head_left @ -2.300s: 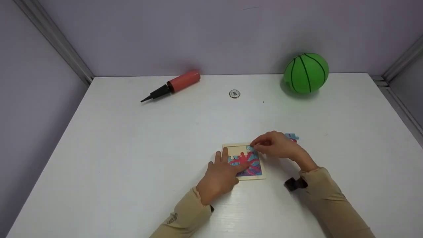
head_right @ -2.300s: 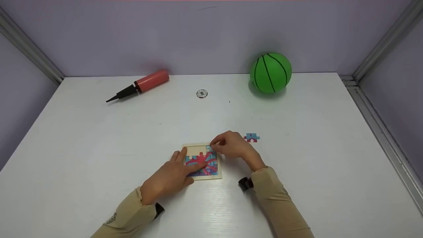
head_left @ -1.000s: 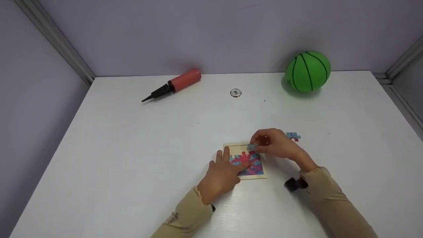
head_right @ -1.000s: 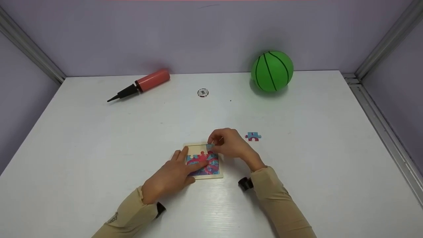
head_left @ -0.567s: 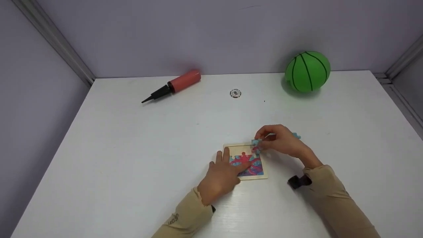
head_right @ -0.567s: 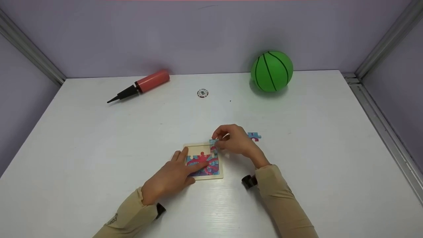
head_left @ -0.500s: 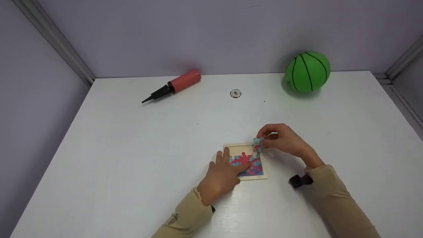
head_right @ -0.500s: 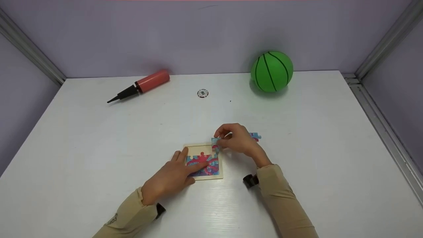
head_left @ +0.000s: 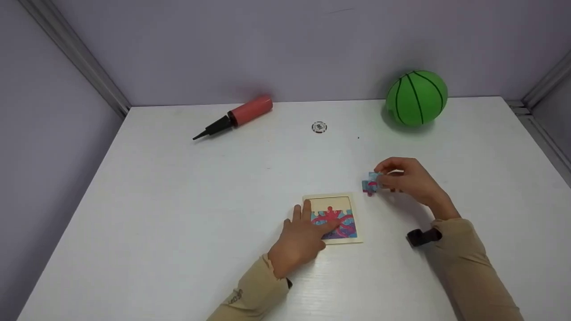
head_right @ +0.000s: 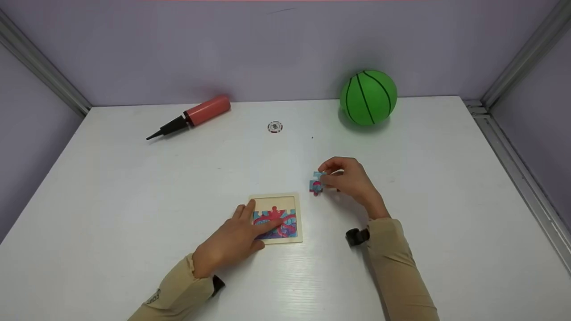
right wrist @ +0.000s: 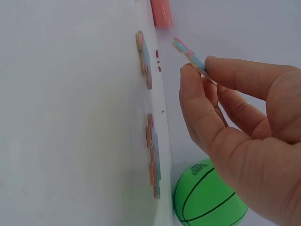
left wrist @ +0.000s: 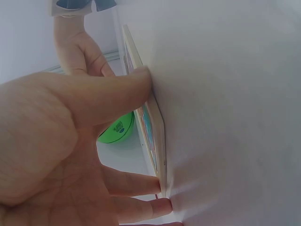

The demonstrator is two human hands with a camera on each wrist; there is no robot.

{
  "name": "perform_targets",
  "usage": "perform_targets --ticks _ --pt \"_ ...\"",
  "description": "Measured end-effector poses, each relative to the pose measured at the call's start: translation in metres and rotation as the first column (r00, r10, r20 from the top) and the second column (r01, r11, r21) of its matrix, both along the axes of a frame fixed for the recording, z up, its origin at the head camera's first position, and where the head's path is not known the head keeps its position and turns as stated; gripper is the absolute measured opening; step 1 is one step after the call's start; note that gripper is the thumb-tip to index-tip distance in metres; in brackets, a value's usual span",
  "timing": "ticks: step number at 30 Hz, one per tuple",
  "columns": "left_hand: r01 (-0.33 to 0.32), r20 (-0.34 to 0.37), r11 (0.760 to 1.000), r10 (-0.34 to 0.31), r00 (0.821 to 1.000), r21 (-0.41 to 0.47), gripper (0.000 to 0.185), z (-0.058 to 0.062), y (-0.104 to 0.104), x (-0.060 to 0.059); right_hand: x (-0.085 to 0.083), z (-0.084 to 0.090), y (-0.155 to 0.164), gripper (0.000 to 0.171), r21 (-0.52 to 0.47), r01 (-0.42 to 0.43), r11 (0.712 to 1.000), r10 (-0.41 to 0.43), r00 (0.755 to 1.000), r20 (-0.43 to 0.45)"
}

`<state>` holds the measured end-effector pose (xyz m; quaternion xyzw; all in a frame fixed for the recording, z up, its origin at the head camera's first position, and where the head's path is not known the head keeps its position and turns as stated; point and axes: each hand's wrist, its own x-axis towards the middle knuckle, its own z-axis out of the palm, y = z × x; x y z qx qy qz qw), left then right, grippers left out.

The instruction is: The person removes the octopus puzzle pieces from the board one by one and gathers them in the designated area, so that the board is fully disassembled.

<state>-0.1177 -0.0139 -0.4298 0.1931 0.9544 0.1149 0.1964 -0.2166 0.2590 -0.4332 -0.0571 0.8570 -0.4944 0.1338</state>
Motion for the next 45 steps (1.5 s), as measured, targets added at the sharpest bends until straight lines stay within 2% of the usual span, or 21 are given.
perform_targets --ticks 10,20,24,29,40,45 --pt "0.023 -0.043 0.999 -0.025 0.999 -0.027 0.057 0.002 0.000 0.000 0.008 0.005 0.028 0.030 -0.050 0.013 0.999 -0.013 1.000 -0.011" --pt "0.020 -0.036 0.999 -0.021 0.999 -0.042 0.058 0.004 -0.003 -0.002 0.013 0.003 0.069 0.037 -0.010 0.043 0.999 -0.043 0.999 -0.023" --pt "0.021 -0.041 0.999 -0.022 0.999 -0.038 0.057 0.005 -0.003 -0.003 0.016 0.001 0.090 0.040 0.024 0.089 0.996 -0.090 0.996 0.010" --pt "0.020 -0.040 0.999 -0.021 0.999 -0.036 0.057 0.005 -0.003 -0.004 0.016 -0.001 0.096 0.041 0.107 0.089 0.990 -0.097 0.993 0.066" --pt "0.032 -0.063 0.999 -0.034 0.997 -0.039 0.058 0.008 -0.002 -0.002 0.016 0.003 0.086 0.032 0.267 0.161 0.950 -0.168 0.986 0.003" --pt "0.034 -0.044 0.998 -0.036 0.998 -0.046 0.057 0.006 -0.001 0.002 0.018 0.000 0.084 0.031 0.326 0.162 0.931 -0.179 0.984 0.020"
